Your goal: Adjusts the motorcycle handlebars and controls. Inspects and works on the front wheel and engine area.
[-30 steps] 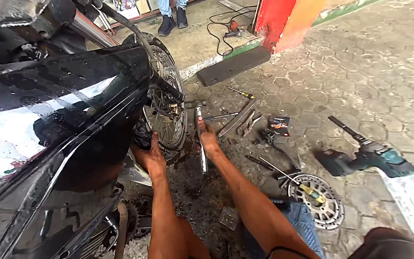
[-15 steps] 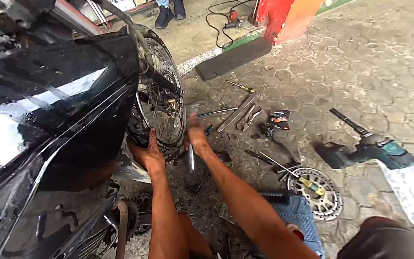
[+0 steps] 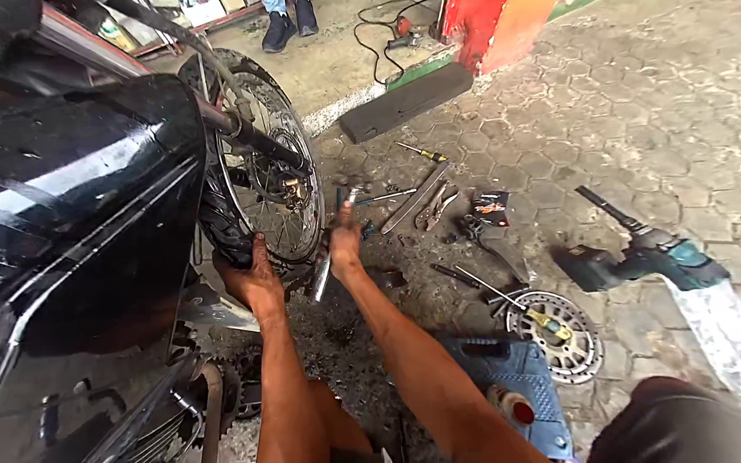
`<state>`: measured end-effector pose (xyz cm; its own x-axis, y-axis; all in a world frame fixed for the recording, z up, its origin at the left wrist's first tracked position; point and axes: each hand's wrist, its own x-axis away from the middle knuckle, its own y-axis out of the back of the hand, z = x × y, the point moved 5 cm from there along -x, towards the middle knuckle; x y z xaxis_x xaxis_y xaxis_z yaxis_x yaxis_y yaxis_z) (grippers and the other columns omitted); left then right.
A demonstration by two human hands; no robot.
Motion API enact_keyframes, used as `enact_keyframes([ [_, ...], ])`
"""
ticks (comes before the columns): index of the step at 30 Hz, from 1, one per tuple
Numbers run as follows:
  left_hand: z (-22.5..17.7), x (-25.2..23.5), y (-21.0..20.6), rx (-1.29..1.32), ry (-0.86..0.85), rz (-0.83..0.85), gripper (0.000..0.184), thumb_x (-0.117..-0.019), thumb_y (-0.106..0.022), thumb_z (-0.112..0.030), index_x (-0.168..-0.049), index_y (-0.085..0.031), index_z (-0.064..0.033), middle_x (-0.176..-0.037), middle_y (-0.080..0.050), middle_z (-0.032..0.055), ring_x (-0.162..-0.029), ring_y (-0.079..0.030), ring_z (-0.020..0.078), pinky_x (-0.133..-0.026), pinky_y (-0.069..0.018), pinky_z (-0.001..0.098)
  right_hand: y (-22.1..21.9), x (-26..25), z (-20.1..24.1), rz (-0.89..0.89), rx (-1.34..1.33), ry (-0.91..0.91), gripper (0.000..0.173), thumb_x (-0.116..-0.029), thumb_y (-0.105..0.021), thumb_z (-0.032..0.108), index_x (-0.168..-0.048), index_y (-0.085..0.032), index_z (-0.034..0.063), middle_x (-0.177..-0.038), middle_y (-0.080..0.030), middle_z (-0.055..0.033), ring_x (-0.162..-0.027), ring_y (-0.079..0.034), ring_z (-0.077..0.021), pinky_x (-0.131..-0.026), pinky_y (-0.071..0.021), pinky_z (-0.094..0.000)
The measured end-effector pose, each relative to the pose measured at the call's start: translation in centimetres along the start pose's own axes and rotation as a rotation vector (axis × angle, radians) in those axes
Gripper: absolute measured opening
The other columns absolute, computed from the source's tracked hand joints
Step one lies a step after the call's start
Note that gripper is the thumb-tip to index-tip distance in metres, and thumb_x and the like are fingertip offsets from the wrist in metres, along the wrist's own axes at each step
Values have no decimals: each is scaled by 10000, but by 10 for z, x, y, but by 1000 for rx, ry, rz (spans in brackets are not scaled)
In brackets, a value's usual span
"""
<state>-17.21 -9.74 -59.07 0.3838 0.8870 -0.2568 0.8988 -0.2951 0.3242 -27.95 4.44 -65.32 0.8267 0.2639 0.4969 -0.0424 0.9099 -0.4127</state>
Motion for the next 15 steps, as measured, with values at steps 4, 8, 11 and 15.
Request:
enact_keyframes([
  [4,-2,-3,-5,-3,-11,14,742,-902,-785,-396,-1466,-460,-40,-1248,-661,138,-1125,-654,181,-997,-528,391,29,-6,21,113,336,-7,677,-1023,-345,704,-995,-581,70,-579,-456,-39,-421,-459,-160,-421,-467,-322],
  [8,0,-4,-3,-28,6,-1,759,-878,-805,-423,-1458,-477,-59,-1230,-672,131,-1111,-665,183,-993,-534,400,23,-1,33,-105,-222,129,740,-982,-226,792,-866,-486,110,-492,-381,-15,-348,-414,-160,-356,-456,-361],
  [11,1,-4,-3,-2,-2,-4,761,-873,-813,-412,-1456,-478,-56,-1233,-670,129,-1106,-665,174,-986,-538,388,2,-3,9,38,2,-29,704,-1021,-236,735,-937,-482,80,-518,-402,-14,-373,-430,-141,-373,-455,-321],
  [15,-4,-4,-6,6,5,7,765,-883,-803,-407,-1463,-465,-42,-1255,-658,145,-1123,-656,184,-998,-525,389,22,-4,30,91,117,-3,709,-1008,-304,737,-902,-539,76,-531,-421,-21,-389,-435,-149,-393,-458,-316],
])
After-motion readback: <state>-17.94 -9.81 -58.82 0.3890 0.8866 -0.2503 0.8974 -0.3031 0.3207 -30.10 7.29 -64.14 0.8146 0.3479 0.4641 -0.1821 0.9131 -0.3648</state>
